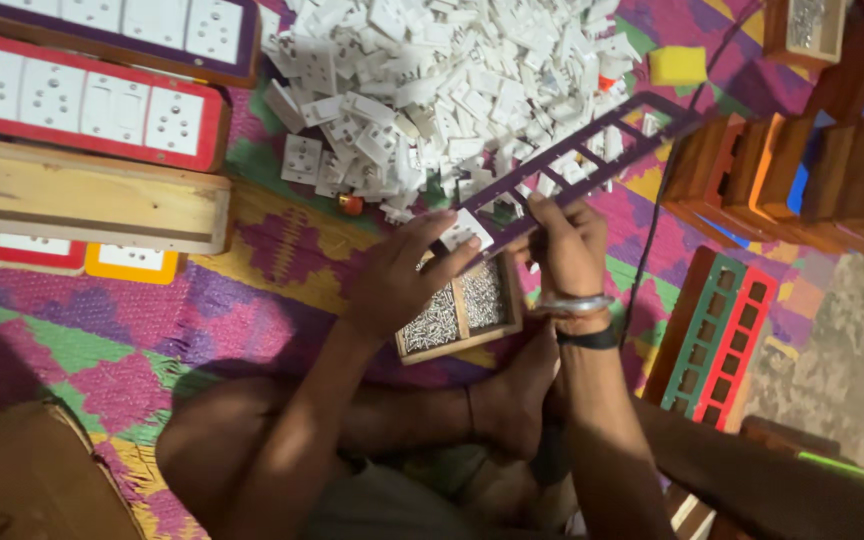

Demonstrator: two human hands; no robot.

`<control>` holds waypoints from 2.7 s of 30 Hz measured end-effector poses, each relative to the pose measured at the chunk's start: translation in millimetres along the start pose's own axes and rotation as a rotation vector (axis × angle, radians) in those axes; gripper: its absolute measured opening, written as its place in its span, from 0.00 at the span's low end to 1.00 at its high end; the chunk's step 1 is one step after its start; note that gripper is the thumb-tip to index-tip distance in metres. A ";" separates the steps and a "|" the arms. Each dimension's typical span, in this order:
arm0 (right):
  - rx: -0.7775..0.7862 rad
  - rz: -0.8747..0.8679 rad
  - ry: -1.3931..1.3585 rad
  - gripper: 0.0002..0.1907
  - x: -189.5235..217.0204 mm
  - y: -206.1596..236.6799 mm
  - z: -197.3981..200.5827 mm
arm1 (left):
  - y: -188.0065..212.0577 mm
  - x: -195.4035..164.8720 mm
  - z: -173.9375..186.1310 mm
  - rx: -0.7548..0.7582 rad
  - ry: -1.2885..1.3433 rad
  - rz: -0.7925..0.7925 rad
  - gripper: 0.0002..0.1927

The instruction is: The person sits on a colorful mat and assembles white plastic electrical socket components into a purple frame. They pick up individual sockets from a pile, place them into the frame slots, and secure them using small metal pins from a wooden box.

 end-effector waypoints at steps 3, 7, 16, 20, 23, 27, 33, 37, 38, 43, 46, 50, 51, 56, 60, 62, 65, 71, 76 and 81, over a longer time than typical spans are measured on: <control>0.065 0.027 0.090 0.15 10.3 -6.3 -13.6 | 1.5 15.4 -8.9 -0.016 0.296 0.300 0.20; 0.260 0.165 0.050 0.09 18.5 -3.4 -29.3 | 26.1 49.6 -47.8 -0.091 1.076 1.096 0.19; 0.278 0.463 1.082 0.13 -46.5 55.2 -3.4 | 20.2 58.9 -45.7 -0.457 1.774 1.066 0.18; 0.304 0.648 1.115 0.20 -59.3 78.7 -16.4 | 19.2 56.8 -43.3 -0.413 1.711 1.039 0.19; 0.246 0.602 1.175 0.12 -67.8 82.4 -16.6 | 17.4 54.5 -45.0 -0.388 1.672 1.047 0.20; 0.178 0.527 1.090 0.07 -71.4 83.9 -9.2 | 21.0 55.5 -48.7 -0.343 1.510 1.128 0.22; 0.131 0.430 0.932 0.05 -66.0 78.7 1.6 | 22.3 53.5 -50.0 -0.305 1.475 1.125 0.23; 0.177 0.540 0.861 0.09 -55.9 84.4 -3.6 | 21.7 54.5 -48.7 -0.276 1.443 1.112 0.22; 0.142 0.348 0.812 0.08 -67.1 78.6 4.5 | 21.9 55.1 -48.6 -0.267 1.430 1.106 0.21; 0.129 -0.287 0.341 0.09 -118.2 73.5 21.1 | 27.1 57.6 -50.3 -0.251 1.391 1.150 0.21; 0.150 -0.387 -0.042 0.11 -122.4 67.6 20.3 | 27.7 57.2 -50.8 -0.248 1.395 1.135 0.20; 0.208 -0.506 -0.424 0.15 -121.9 64.8 15.0 | 27.0 57.6 -50.6 -0.268 1.419 1.132 0.21; 0.168 -0.541 -0.415 0.15 -124.6 64.8 17.8 | 26.9 57.8 -50.0 -0.273 1.423 1.134 0.22; 0.076 -0.494 -0.279 0.11 -122.0 61.7 18.6 | 25.4 56.8 -46.0 -0.238 1.388 1.121 0.21; 0.079 -0.264 -0.025 0.09 -100.4 53.7 3.8 | 26.3 55.1 -49.8 -0.244 1.438 1.164 0.23; 0.081 -0.169 0.014 0.08 -89.3 51.1 -7.9 | 24.0 53.2 -50.6 -0.267 1.476 1.126 0.22; 0.079 -0.080 -0.031 0.07 -76.3 44.5 -23.1 | 23.9 51.9 -52.8 -0.266 1.482 1.120 0.22; 0.084 0.010 0.005 0.06 -65.3 30.8 -37.6 | 24.1 50.0 -53.1 -0.228 1.430 1.115 0.22; 0.021 -0.123 -0.054 0.09 -74.2 28.6 -33.7 | 24.5 50.9 -54.8 -0.215 1.409 1.151 0.23; 0.046 -0.224 -0.164 0.09 -80.4 28.1 -37.5 | 25.9 49.6 -55.2 -0.242 1.406 1.120 0.21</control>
Point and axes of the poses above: each hand's wrist, its own y-axis away from the middle knuckle, its own z-axis out of the back of the hand, x = y × z, the point moved 8 cm from there along -y, towards the middle knuckle
